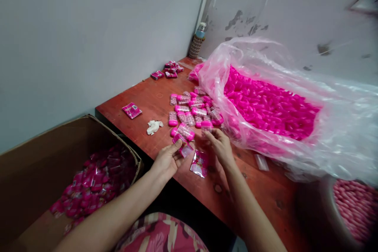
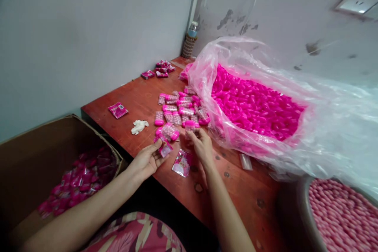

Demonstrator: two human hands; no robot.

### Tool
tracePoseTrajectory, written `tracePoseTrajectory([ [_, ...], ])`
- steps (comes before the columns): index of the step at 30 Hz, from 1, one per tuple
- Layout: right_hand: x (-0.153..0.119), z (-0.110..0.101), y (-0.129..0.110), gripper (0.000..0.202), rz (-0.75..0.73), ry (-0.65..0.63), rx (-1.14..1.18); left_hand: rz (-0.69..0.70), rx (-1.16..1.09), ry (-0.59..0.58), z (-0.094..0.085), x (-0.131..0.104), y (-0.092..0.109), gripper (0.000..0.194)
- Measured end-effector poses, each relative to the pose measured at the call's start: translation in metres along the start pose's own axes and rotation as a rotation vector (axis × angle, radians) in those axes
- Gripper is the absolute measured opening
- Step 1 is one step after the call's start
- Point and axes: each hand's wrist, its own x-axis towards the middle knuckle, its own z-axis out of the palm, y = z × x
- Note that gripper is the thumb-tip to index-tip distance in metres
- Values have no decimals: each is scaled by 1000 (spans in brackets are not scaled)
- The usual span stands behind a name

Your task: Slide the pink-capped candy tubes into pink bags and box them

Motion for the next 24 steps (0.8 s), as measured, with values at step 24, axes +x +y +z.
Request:
tracePoseTrajectory([
  [24, -116, 4, 12, 26, 209, -49, 615, 21, 172, -292, 32, 0, -39, 22],
])
